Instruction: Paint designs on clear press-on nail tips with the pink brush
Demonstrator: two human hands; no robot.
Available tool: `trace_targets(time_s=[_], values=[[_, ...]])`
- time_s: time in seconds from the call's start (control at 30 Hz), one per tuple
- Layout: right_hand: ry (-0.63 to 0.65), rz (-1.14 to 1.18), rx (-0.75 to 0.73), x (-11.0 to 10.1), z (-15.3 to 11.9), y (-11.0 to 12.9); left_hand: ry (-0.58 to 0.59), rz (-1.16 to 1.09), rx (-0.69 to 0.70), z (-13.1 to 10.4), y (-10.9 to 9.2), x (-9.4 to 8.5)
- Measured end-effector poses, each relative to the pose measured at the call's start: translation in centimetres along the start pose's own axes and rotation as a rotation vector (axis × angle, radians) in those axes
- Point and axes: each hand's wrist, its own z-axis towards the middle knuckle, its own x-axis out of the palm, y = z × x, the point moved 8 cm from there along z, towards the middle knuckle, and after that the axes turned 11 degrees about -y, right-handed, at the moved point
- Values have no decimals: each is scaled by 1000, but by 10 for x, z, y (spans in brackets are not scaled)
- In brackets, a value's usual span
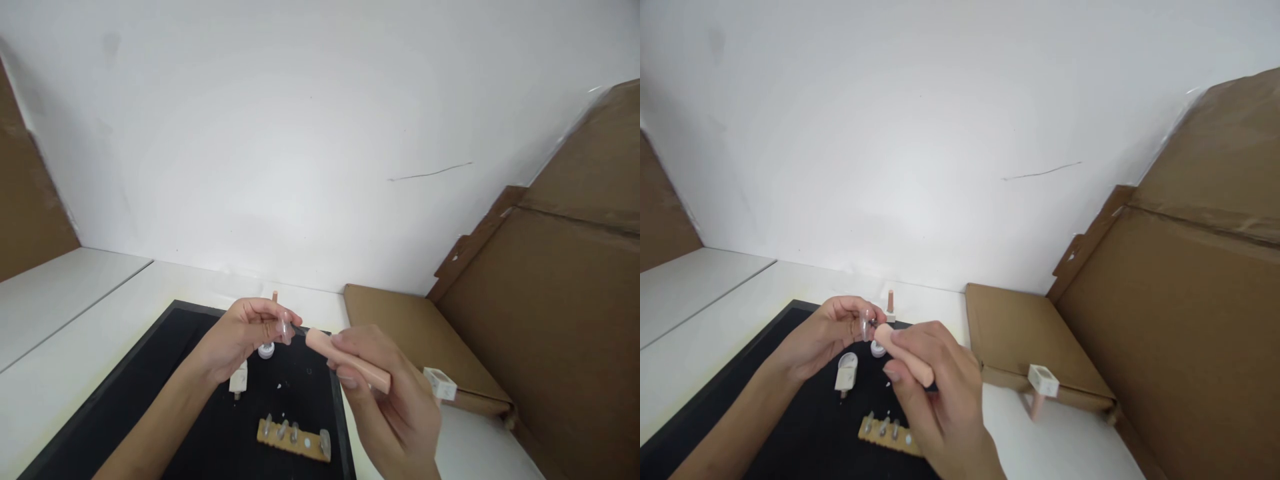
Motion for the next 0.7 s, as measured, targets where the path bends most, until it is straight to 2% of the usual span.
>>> trace_targets(time_s=[0.17,0.37,0.57,0.7], values=[[44,24,20,3,1,0,5,-1,-6,1,2,0],[-9,-3,51,-1,-3,-4,29,-7,9,2,5,-1],[18,-1,71,0,-4,-7,58,1,1,1,7,-1],[-33,9,102,-5,-7,-10,64,1,6,3,9,-2]])
